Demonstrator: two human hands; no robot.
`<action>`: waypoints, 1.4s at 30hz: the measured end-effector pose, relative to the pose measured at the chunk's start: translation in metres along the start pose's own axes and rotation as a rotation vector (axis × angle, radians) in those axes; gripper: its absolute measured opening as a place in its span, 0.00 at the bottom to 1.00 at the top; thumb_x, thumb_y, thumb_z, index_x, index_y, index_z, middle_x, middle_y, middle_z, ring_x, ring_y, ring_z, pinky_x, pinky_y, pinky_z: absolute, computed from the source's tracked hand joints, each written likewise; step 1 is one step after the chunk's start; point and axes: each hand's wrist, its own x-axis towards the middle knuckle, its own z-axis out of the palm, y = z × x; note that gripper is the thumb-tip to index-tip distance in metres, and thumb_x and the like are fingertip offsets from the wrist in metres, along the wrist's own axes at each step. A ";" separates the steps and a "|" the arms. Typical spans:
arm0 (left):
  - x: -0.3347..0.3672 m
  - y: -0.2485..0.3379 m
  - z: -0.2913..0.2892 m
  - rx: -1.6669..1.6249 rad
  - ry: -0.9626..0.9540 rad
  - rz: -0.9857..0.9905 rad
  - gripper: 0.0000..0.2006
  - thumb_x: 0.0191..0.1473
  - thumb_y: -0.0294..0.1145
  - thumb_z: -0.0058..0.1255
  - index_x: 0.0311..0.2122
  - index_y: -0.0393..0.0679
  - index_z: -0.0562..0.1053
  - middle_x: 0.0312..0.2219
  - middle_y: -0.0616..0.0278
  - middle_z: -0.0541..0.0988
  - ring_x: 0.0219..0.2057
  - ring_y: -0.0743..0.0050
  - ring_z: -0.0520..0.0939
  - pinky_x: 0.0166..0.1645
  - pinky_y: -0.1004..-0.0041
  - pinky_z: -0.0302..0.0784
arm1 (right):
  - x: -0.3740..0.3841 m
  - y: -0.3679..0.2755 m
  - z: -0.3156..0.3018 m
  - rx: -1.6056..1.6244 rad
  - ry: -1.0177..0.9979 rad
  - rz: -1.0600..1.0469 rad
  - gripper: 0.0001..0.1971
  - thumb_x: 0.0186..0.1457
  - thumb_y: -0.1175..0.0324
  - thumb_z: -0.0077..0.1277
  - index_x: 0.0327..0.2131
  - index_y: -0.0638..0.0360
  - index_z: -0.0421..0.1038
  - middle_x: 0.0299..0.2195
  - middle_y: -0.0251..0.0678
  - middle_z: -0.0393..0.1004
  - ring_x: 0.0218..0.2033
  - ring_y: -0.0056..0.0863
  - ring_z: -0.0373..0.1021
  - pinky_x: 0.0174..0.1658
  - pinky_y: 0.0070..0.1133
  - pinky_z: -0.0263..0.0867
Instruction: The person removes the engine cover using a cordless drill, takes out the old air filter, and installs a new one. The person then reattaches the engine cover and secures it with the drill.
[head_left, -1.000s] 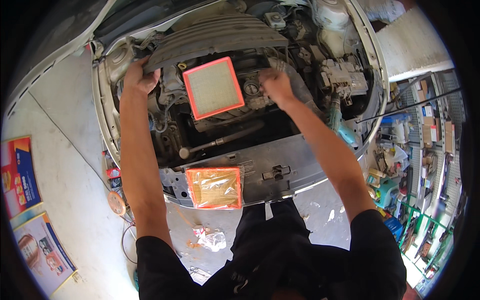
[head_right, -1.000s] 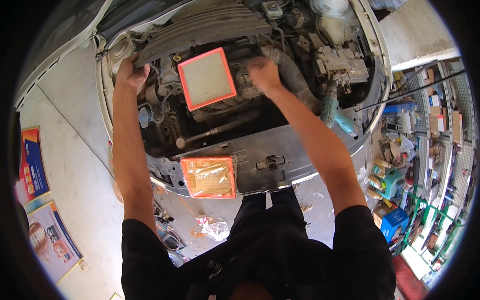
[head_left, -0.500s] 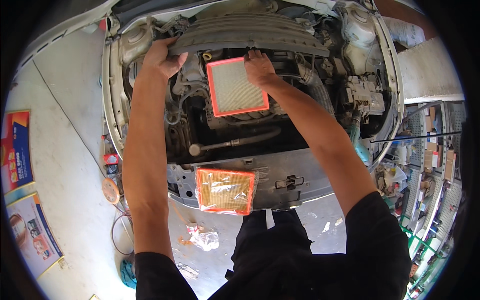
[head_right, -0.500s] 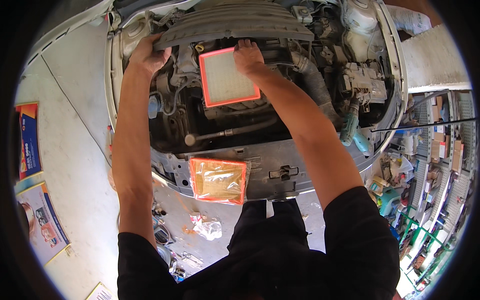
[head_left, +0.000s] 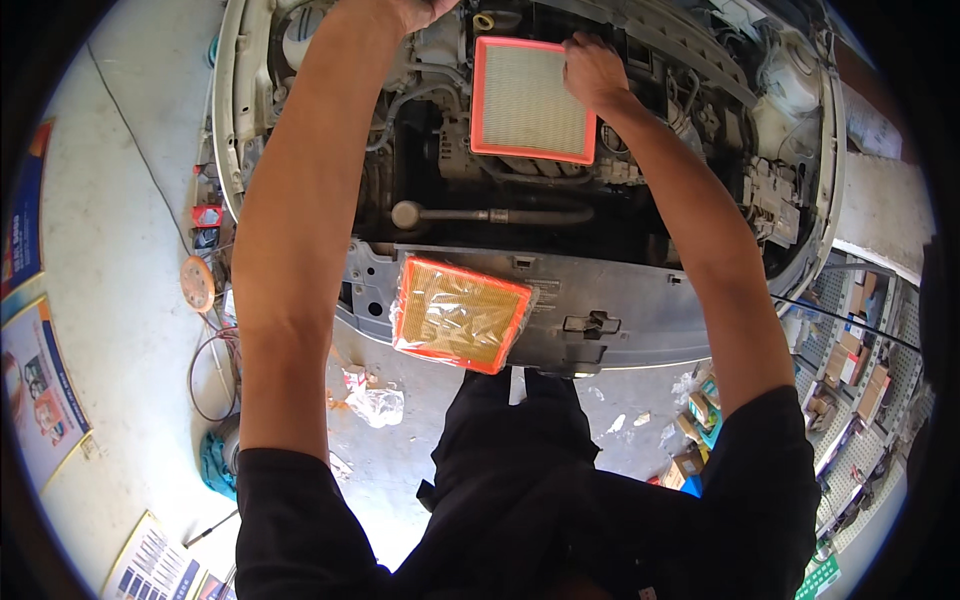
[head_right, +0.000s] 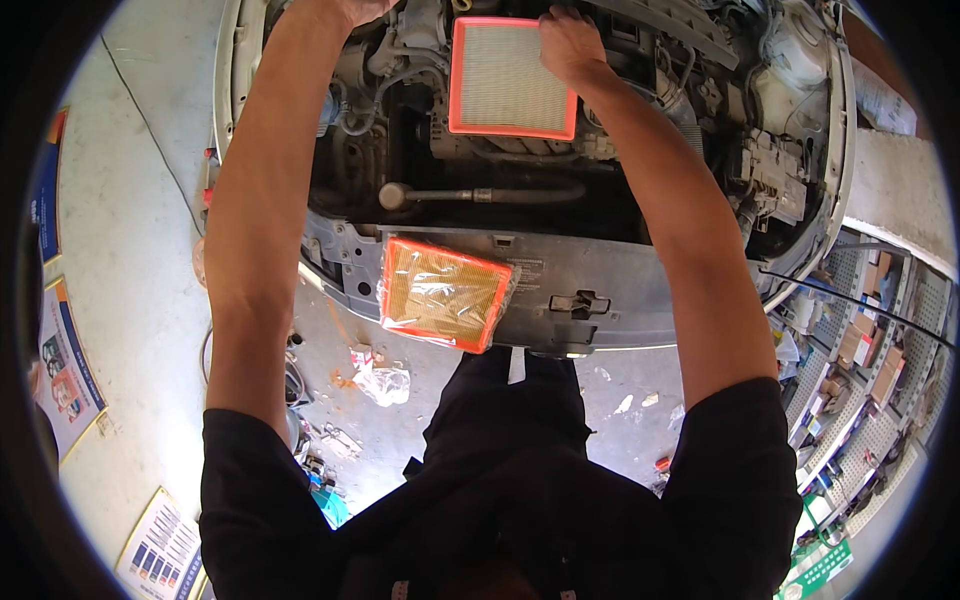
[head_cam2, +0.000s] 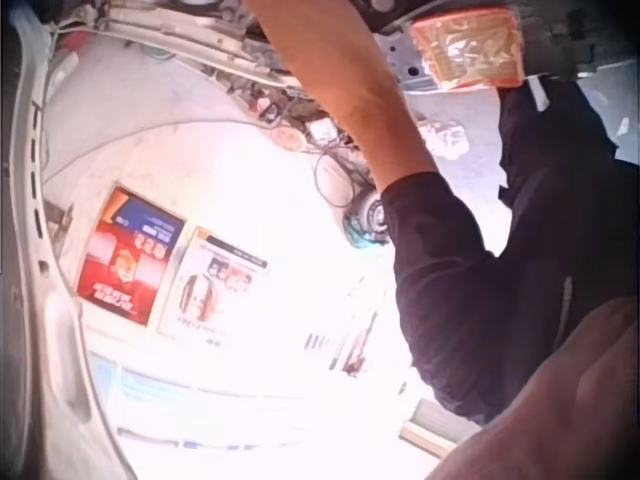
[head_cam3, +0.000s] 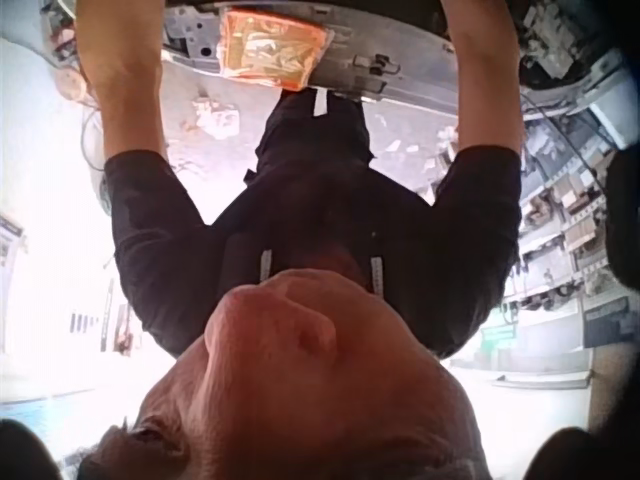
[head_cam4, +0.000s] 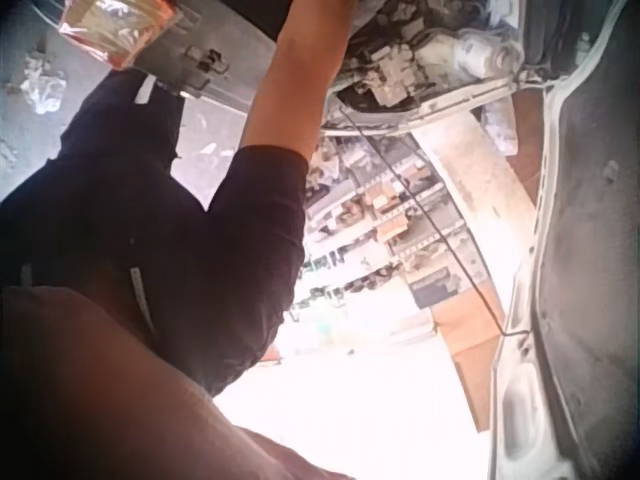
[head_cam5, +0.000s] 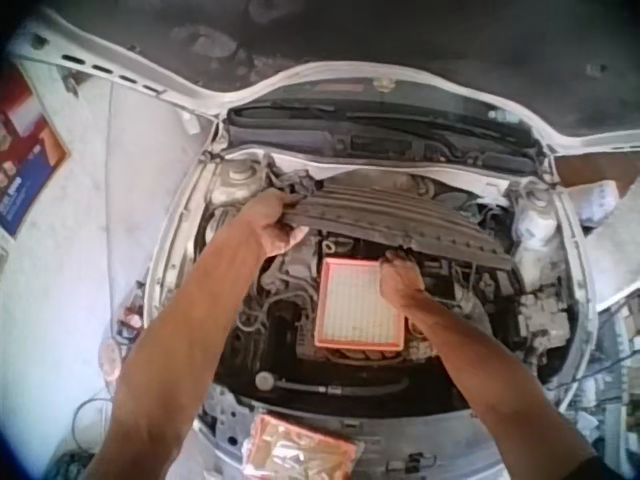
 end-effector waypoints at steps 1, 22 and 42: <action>-0.001 -0.003 0.003 0.017 0.008 -0.002 0.12 0.71 0.36 0.42 0.40 0.41 0.75 0.32 0.59 0.83 0.33 0.66 0.86 0.28 0.68 0.87 | 0.000 0.001 0.003 0.003 -0.020 0.035 0.13 0.54 0.72 0.56 0.43 0.59 0.79 0.44 0.40 0.76 0.50 0.40 0.74 0.53 0.35 0.74; -0.048 -0.043 -0.024 0.069 -0.059 0.165 0.17 0.69 0.32 0.45 0.56 0.33 0.72 0.54 0.42 0.76 0.55 0.51 0.80 0.53 0.55 0.90 | -0.087 -0.075 -0.064 0.400 -0.228 -0.310 0.11 0.54 0.64 0.64 0.38 0.58 0.79 0.41 0.37 0.76 0.42 0.40 0.78 0.45 0.34 0.77; -0.054 -0.045 -0.015 0.041 -0.023 0.173 0.19 0.69 0.32 0.45 0.59 0.33 0.70 0.55 0.41 0.73 0.57 0.48 0.79 0.55 0.52 0.88 | -0.043 -0.097 -0.067 0.072 -0.401 -0.304 0.06 0.49 0.81 0.57 0.33 0.67 0.79 0.39 0.47 0.79 0.34 0.42 0.81 0.35 0.34 0.81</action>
